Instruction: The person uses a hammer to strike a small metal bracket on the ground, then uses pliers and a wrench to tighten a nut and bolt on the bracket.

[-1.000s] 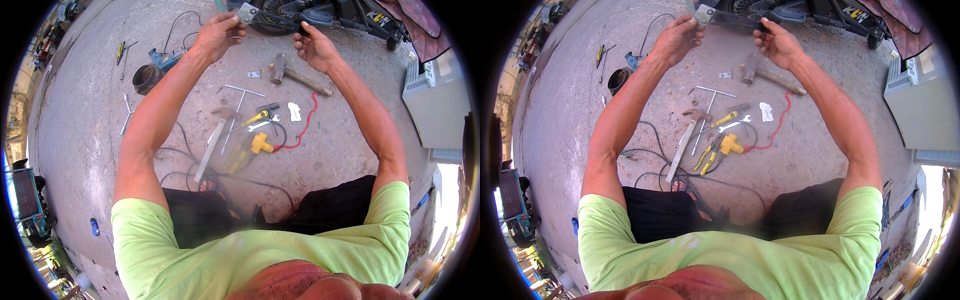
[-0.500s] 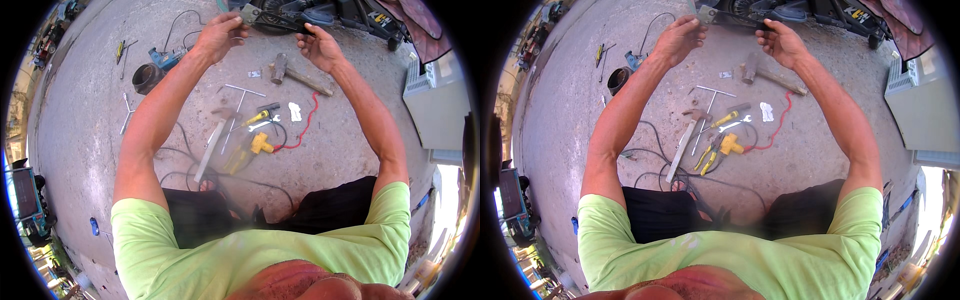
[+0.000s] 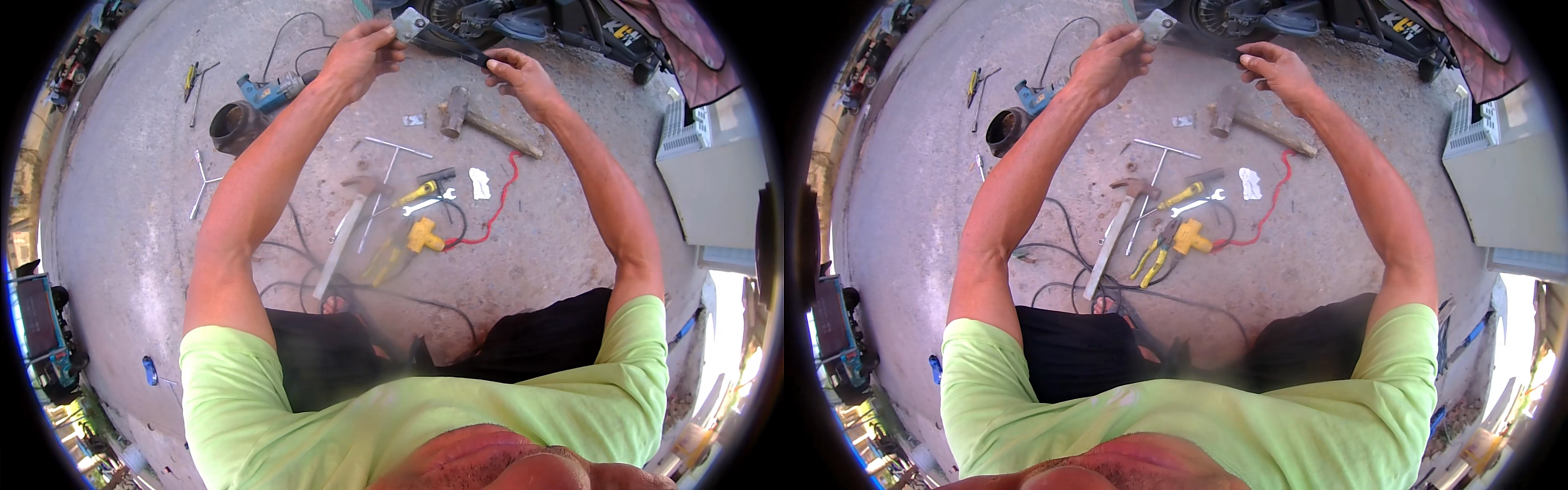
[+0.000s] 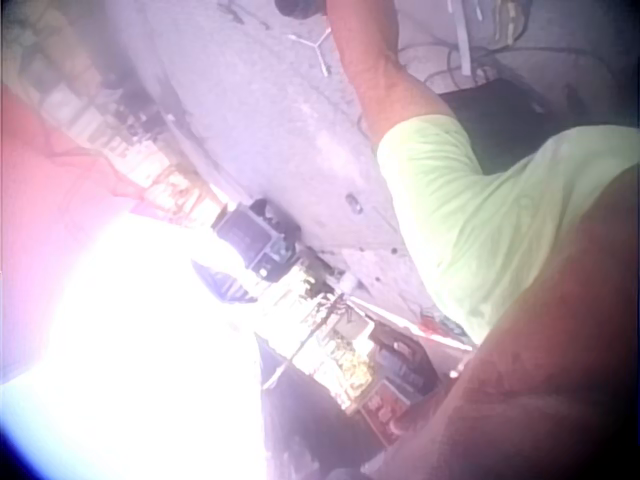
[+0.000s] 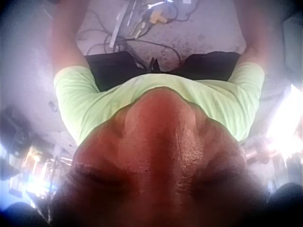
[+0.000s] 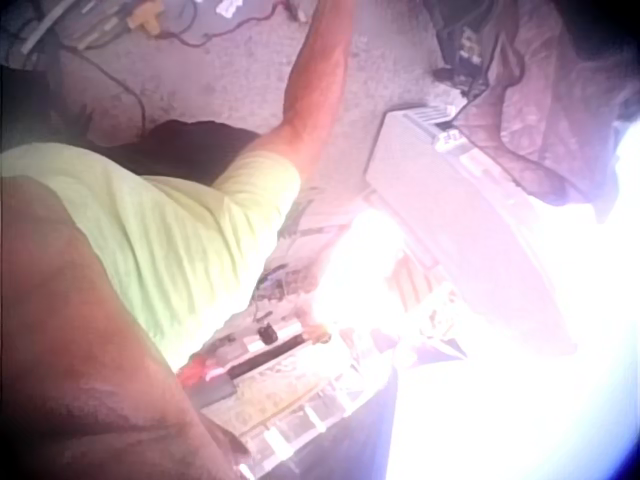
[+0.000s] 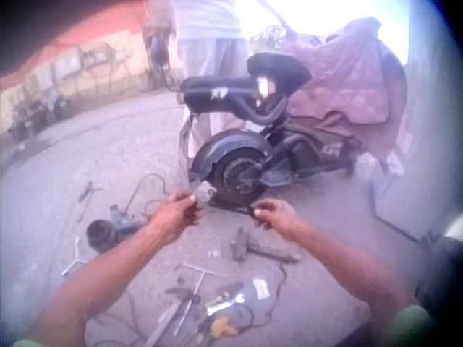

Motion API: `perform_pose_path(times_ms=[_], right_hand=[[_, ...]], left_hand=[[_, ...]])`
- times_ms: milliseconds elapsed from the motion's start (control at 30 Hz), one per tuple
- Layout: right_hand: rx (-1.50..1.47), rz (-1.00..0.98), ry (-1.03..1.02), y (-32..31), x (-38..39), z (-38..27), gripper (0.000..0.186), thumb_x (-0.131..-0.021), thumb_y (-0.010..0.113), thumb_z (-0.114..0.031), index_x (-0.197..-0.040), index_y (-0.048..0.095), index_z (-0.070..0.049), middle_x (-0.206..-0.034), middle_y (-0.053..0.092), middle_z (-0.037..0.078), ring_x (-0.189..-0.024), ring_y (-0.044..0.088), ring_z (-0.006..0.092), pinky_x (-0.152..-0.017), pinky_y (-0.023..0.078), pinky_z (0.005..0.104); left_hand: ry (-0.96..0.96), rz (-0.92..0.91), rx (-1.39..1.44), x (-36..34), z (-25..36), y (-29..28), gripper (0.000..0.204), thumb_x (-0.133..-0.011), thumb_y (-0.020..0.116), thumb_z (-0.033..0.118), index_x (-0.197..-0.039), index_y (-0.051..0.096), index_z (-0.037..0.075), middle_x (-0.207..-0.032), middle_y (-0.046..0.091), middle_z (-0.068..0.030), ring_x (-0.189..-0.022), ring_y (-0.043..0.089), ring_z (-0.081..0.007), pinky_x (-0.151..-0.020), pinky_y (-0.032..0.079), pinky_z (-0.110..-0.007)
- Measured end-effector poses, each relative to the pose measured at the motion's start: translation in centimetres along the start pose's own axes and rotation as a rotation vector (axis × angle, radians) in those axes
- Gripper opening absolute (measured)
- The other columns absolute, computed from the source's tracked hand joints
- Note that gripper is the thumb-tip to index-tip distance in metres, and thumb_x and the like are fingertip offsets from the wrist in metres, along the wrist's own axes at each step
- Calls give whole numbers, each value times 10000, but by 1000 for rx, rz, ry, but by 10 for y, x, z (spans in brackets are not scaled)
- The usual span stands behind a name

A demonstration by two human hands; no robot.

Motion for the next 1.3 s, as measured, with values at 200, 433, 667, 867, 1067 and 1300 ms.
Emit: perform_pose_path(times_ms=[200,433,667,867,1067,1300], right_hand=[[98,19,-27,-6,-21,14,330,-1027,620,-223,-1302,637,-42,-1094,694,41,-956,650,122,-796,509,296],[131,134,75,-6,-32,13,325,-1030,606,-204,-1287,628,-7,-1087,685,54,-961,647,134,-795,507,301],[210,220,271,-19,-40,-12,330,-1020,617,-209,-1296,619,-28,-1111,670,38,-983,638,133,-802,496,307],[176,180,325,-2,-62,-62,294,-1027,619,-215,-1280,586,-71,-1065,651,12,-971,635,118,-804,488,283],[270,93,264,30,-87,-68,361,-998,643,-246,-1294,617,-41,-1090,676,49,-985,656,155,-820,507,328],[707,-104,67,38,-107,-25,374,-998,635,-278,-1231,655,13,-1082,713,144,-974,680,226,-874,532,380]], left_hand=[[-42,10,32,-18,-14,2,283,-1025,633,234,-1251,577,72,-1035,681,-80,-886,642,-172,-786,519,-353],[-175,-16,104,-45,-58,-1,342,-1011,649,291,-1253,562,65,-1046,666,-79,-879,637,-190,-756,517,-360],[-357,-152,99,-52,-107,0,322,-985,680,315,-1187,611,73,-996,681,-66,-807,647,-149,-688,522,-324],[-281,-208,270,-76,-96,-29,321,-987,680,303,-1207,619,77,-995,684,-68,-815,661,-147,-685,536,-324],[-189,-247,485,-84,-72,-27,343,-1010,652,264,-1293,608,75,-1032,689,-85,-828,674,-162,-691,548,-339],[-199,-142,441,-78,-78,-45,324,-1045,593,254,-1299,591,52,-1058,703,-111,-860,684,-185,-712,540,-332]])
Point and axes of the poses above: each hand's wrist, its own x-axis away from the middle knuckle, its own y-axis out of the palm, z = x × y, the point moved 1 cm from there along -x, towards the middle knuckle
